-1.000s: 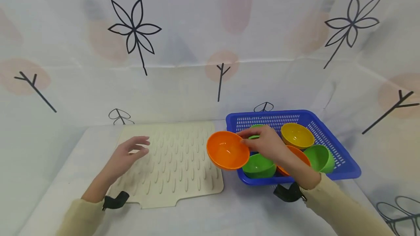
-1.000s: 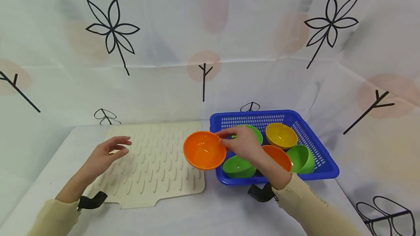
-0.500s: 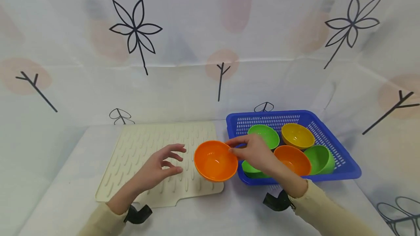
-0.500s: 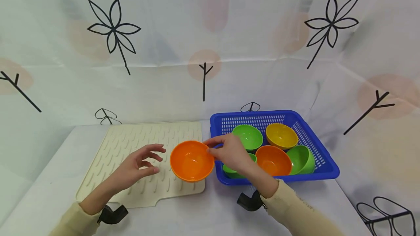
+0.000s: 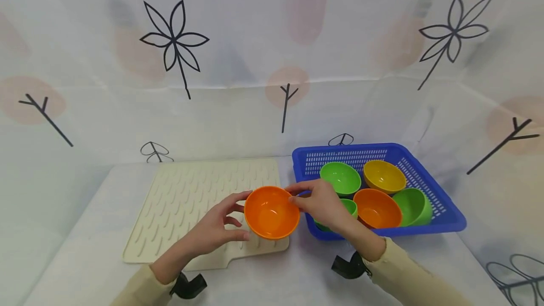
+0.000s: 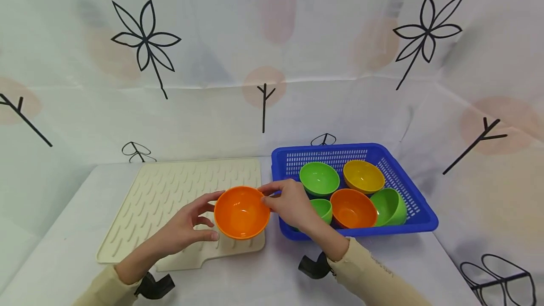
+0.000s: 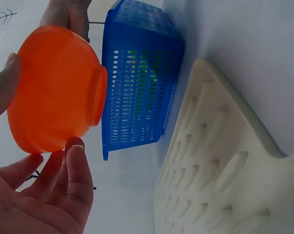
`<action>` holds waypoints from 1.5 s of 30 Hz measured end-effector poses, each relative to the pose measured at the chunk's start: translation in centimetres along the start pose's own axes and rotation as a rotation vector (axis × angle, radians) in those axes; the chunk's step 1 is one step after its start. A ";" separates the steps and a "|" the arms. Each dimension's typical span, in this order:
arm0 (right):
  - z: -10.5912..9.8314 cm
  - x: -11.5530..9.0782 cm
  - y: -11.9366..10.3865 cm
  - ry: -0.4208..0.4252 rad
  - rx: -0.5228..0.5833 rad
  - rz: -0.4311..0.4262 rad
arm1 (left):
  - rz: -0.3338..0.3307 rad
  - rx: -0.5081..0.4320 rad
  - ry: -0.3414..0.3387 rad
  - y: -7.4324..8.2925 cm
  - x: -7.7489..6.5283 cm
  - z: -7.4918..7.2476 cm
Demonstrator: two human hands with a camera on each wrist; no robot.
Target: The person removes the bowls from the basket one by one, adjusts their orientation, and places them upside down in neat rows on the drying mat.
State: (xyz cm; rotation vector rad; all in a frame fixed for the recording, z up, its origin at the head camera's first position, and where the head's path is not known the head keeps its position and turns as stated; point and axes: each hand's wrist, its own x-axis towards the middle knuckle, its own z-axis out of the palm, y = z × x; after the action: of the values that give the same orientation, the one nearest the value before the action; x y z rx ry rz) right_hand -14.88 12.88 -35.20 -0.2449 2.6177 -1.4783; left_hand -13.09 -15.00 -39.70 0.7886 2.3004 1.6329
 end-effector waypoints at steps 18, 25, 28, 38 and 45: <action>1.0 -0.4 0.5 0.075 0.015 -0.079 | 0.026 0.033 0.119 0.2 0.4 1.0; 1.3 -1.0 0.6 0.128 0.005 -0.151 | 0.042 0.054 0.110 0.0 0.5 0.5; 1.4 -1.3 0.6 0.158 0.021 -0.203 | 0.034 0.039 0.107 -0.3 0.5 0.3; 2.0 -2.4 0.9 0.253 0.075 -0.302 | 0.000 0.010 0.104 -1.4 0.6 -0.4; 2.6 -2.8 1.5 0.267 0.196 -0.374 | 0.037 -0.054 0.055 -1.8 0.6 -0.7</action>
State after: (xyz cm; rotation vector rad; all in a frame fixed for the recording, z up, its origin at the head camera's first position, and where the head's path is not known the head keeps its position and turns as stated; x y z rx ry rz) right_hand -11.78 12.01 -37.74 -0.5796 2.7065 -1.9999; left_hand -14.47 -15.69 -41.00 0.7888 2.2806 1.7458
